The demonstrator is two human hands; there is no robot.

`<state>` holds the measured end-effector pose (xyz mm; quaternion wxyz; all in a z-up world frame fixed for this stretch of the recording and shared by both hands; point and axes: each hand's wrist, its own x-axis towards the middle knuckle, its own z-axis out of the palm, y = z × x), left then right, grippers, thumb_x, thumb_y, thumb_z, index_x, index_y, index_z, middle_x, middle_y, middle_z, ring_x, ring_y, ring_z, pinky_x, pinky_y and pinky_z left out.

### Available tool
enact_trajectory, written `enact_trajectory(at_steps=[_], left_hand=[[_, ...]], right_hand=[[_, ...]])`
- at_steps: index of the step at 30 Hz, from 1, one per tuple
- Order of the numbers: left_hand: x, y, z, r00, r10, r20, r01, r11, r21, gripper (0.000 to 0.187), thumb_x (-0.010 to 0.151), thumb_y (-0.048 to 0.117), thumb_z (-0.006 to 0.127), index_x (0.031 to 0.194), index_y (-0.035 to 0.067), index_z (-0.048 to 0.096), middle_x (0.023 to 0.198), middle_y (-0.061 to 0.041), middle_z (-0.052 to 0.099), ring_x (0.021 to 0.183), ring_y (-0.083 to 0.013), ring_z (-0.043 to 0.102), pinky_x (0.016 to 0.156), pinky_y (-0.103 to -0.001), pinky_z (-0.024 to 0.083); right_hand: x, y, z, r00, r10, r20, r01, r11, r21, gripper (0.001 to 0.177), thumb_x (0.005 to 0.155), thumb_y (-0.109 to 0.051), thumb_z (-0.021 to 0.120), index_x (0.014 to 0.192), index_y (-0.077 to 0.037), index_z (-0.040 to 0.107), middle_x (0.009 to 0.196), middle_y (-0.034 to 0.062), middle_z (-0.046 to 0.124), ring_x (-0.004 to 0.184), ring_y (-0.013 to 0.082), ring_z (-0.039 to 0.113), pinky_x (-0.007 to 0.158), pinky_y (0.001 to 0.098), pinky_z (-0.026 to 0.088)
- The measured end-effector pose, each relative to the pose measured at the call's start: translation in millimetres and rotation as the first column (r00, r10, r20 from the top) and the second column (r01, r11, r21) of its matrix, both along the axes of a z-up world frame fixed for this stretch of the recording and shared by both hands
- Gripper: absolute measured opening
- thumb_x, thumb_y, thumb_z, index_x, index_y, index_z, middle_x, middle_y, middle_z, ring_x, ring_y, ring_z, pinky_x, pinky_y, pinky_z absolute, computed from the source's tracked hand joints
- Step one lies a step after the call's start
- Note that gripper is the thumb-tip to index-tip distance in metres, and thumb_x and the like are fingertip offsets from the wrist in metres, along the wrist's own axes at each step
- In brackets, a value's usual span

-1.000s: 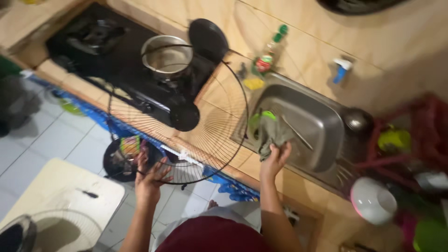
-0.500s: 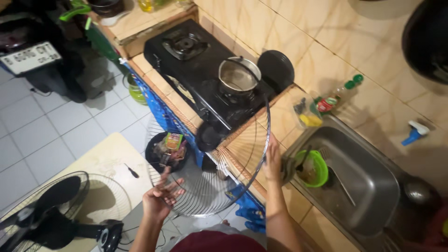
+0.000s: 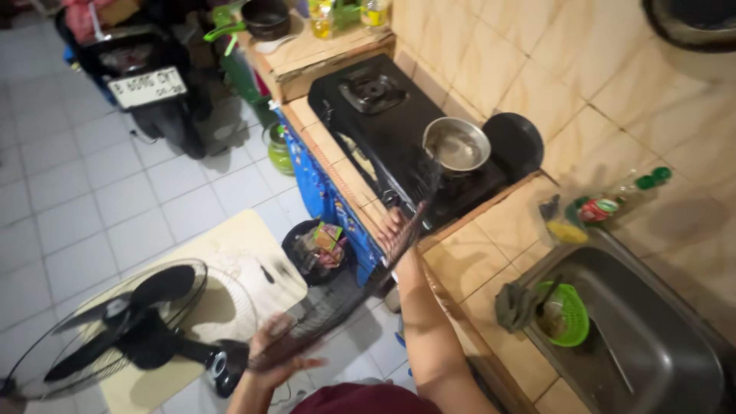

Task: The person assembles a black desk fan by attaching the front wire cage and securing it with a central cap. They repeatedly adjust the cage and cap to ensure it is properly seated on the fan blades and motor housing.

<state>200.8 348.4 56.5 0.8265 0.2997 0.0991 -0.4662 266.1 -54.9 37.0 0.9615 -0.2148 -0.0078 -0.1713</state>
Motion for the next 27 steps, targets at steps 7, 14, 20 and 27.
enact_trajectory(at_steps=[7,14,20,27], left_hand=[[39.0,52.2,18.1,0.617,0.758,0.212,-0.775,0.632,-0.004,0.062,0.107,0.073,0.046,0.085,0.015,0.053,0.069,0.000,0.052,0.056,-0.0127,0.046,0.047,-0.025,0.036],[49.0,80.7,4.9,0.640,0.657,0.399,-0.717,0.697,0.001,0.050,0.095,0.062,0.059,0.072,0.021,0.043,0.058,0.005,0.036,0.046,-0.0102,0.034,0.041,-0.027,0.025],[72.8,76.5,-30.8,0.709,0.654,0.263,-0.681,0.541,0.493,0.058,0.090,0.065,0.067,0.065,0.022,0.039,0.054,0.005,0.031,0.042,-0.0113,0.031,0.039,-0.029,0.021],[77.2,90.8,7.5,0.739,0.614,0.278,-0.663,0.587,0.465,0.058,0.091,0.067,0.061,0.065,0.019,0.041,0.054,0.005,0.034,0.042,-0.0094,0.034,0.038,-0.027,0.023]], right_hand=[[-55.8,70.3,3.3,0.678,-0.204,-0.706,-0.015,0.957,-0.291,0.069,0.084,-0.089,0.052,0.063,-0.025,0.041,0.050,-0.0065,0.035,0.037,0.0098,0.030,0.036,0.0244,0.023],[-77.7,100.8,5.8,0.785,-0.275,-0.555,0.181,0.959,-0.218,0.068,0.084,-0.083,0.050,0.059,-0.024,0.029,0.049,-0.0081,0.027,0.037,0.0073,0.025,0.036,0.0243,0.018],[-68.1,113.3,-66.9,0.678,-0.335,-0.654,0.160,0.936,-0.313,0.057,0.083,-0.075,0.066,0.067,-0.029,0.035,0.057,-0.0104,0.034,0.046,0.0074,0.033,0.043,0.0266,0.025],[-59.5,131.7,-89.0,0.576,-0.294,-0.763,0.029,0.940,-0.341,0.070,0.090,-0.085,0.054,0.053,-0.031,0.027,0.040,-0.0102,0.027,0.030,0.0096,0.027,0.029,0.0273,0.019]])
